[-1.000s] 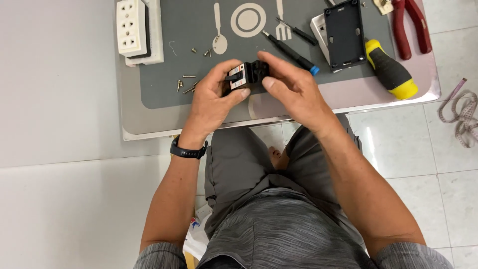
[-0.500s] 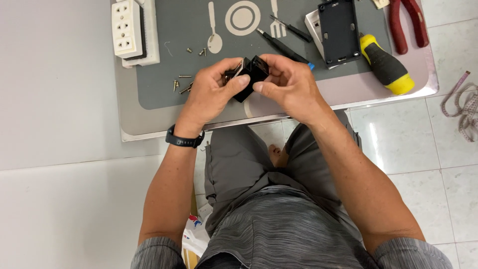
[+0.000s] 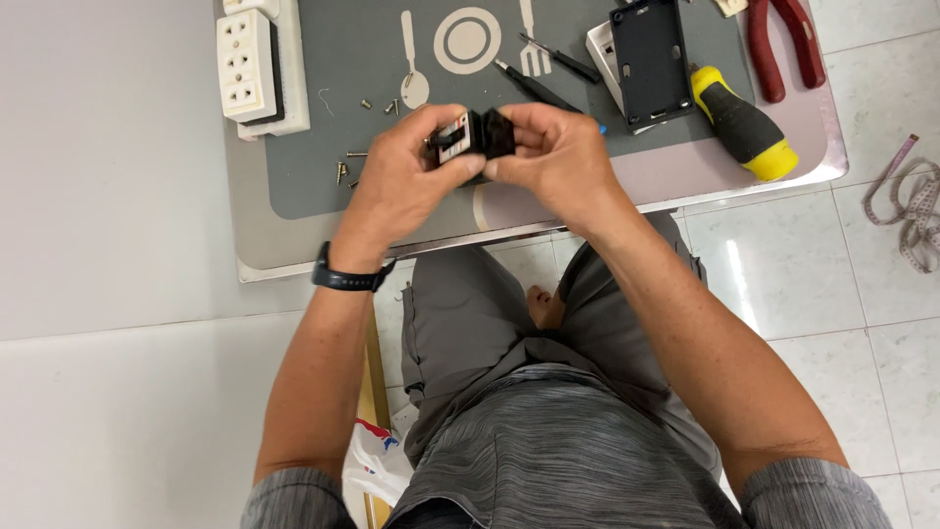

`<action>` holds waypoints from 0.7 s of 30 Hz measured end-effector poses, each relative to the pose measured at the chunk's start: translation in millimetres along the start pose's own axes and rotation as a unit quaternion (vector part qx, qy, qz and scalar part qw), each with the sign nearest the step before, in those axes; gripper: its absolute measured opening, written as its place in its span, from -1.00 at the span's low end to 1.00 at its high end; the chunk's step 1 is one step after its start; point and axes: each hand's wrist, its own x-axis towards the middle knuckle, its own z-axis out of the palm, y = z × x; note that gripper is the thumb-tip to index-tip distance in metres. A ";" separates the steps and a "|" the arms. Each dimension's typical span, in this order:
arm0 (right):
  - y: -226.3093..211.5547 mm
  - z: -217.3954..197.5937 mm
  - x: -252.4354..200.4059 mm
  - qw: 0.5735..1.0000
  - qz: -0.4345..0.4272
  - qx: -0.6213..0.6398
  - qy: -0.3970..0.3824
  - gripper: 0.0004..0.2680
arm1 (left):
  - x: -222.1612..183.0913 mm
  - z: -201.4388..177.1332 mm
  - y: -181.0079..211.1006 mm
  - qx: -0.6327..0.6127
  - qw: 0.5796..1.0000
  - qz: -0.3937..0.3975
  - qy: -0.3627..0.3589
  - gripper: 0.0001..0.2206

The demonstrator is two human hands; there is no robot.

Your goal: Assembling small electrical components by hand and using tools on a repair bench.

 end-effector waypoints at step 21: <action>11.5 11.9 -3.2 0.993 -0.096 -0.060 0.023 -0.62 | 11.3 -19.3 -0.4 -0.030 0.997 -0.037 -0.064 -0.55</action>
